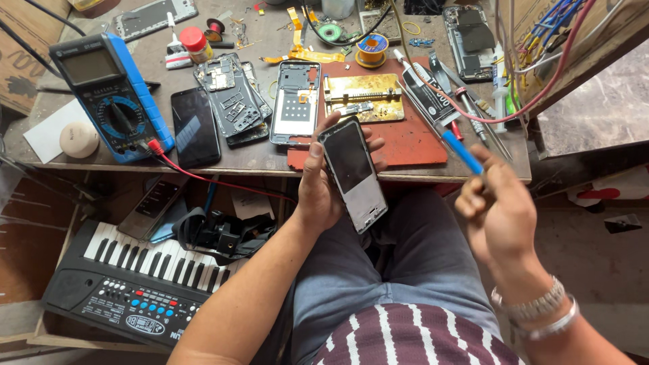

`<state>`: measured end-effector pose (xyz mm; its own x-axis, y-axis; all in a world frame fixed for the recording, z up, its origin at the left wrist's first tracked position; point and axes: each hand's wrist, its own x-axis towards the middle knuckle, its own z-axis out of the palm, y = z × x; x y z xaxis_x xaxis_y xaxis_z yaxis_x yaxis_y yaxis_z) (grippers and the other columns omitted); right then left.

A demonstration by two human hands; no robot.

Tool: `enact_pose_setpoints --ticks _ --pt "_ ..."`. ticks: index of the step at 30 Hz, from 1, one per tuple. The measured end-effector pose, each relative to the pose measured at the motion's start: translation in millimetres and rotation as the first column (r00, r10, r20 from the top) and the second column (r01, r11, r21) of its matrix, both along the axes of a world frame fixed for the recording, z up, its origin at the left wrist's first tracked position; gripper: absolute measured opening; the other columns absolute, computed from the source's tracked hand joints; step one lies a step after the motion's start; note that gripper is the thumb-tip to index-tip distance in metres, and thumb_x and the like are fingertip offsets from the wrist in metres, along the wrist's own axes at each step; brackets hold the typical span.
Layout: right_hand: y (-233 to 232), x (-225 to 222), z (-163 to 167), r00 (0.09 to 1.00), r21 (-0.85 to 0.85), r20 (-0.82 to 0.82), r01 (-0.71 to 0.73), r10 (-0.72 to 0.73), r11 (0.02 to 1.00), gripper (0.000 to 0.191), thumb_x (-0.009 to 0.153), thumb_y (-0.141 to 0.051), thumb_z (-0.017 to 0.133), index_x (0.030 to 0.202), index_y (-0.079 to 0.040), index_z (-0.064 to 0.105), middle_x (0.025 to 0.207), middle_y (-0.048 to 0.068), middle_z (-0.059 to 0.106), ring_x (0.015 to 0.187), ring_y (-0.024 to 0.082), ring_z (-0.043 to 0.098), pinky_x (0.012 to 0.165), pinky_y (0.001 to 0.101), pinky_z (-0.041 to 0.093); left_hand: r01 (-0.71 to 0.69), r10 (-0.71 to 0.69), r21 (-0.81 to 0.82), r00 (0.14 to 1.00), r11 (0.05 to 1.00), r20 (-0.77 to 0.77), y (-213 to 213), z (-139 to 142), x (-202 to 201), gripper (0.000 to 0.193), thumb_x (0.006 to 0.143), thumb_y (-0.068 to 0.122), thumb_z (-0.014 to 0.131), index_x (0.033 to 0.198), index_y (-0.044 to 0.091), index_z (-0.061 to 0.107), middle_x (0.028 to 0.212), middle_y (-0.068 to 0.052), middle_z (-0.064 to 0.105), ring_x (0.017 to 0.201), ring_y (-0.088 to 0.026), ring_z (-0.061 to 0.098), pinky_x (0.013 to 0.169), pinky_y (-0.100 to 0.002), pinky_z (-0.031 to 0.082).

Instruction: The person pries the old screen off a disassembled smartphone using a pry tool, scrapes and cleans adhesive residue from the phone frame, then unwraps a new replacement screen and holds it against the phone frame to align it.

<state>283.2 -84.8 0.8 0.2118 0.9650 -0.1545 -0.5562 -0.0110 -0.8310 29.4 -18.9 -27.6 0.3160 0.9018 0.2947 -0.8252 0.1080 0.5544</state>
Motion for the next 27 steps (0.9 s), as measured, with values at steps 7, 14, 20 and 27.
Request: enact_pose_setpoints --ticks 7,14,20,27 --pt "-23 -37 5 0.938 0.015 -0.087 -0.336 0.336 0.942 0.038 0.103 -0.013 0.045 0.136 0.003 0.057 0.075 0.000 0.047 0.058 0.007 0.038 0.050 0.0219 0.034 -0.017 0.018 0.011 0.999 1.000 -0.032 -2 1 2 0.072 0.104 0.049 0.057 0.161 0.014 0.031 0.143 -0.018 0.053 0.141 -0.036 0.053 0.114 -0.053 0.051" --pt "5 -73 20 0.643 0.205 0.763 -0.336 0.064 0.919 0.039 0.102 -0.007 0.061 0.141 -0.003 0.061 0.078 0.001 0.048 0.065 0.010 0.041 0.057 0.0252 0.036 -0.040 0.036 -0.035 0.995 0.999 -0.089 -5 4 0 0.073 0.101 0.050 0.060 0.158 0.013 0.033 0.142 -0.016 0.053 0.141 -0.034 0.052 0.116 -0.051 0.047" --pt "15 -93 27 0.382 0.401 0.889 -0.383 -0.253 0.832 0.040 0.101 -0.005 0.067 0.141 -0.007 0.063 0.076 0.008 0.044 0.063 0.017 0.045 0.060 0.0324 0.041 -0.074 0.074 0.002 0.992 0.997 -0.100 -4 1 2 0.075 0.100 0.054 0.061 0.156 0.012 0.035 0.141 -0.018 0.054 0.141 -0.035 0.053 0.122 -0.051 0.044" --pt "11 -96 24 0.409 0.414 0.878 -0.386 -0.250 0.825 0.039 0.101 -0.003 0.066 0.140 -0.008 0.063 0.077 0.007 0.044 0.063 0.016 0.044 0.058 0.0314 0.041 -0.093 0.093 0.001 0.992 0.996 -0.089 -6 -2 4 0.076 0.099 0.058 0.062 0.154 0.013 0.036 0.139 -0.019 0.054 0.139 -0.035 0.053 0.121 -0.053 0.044"
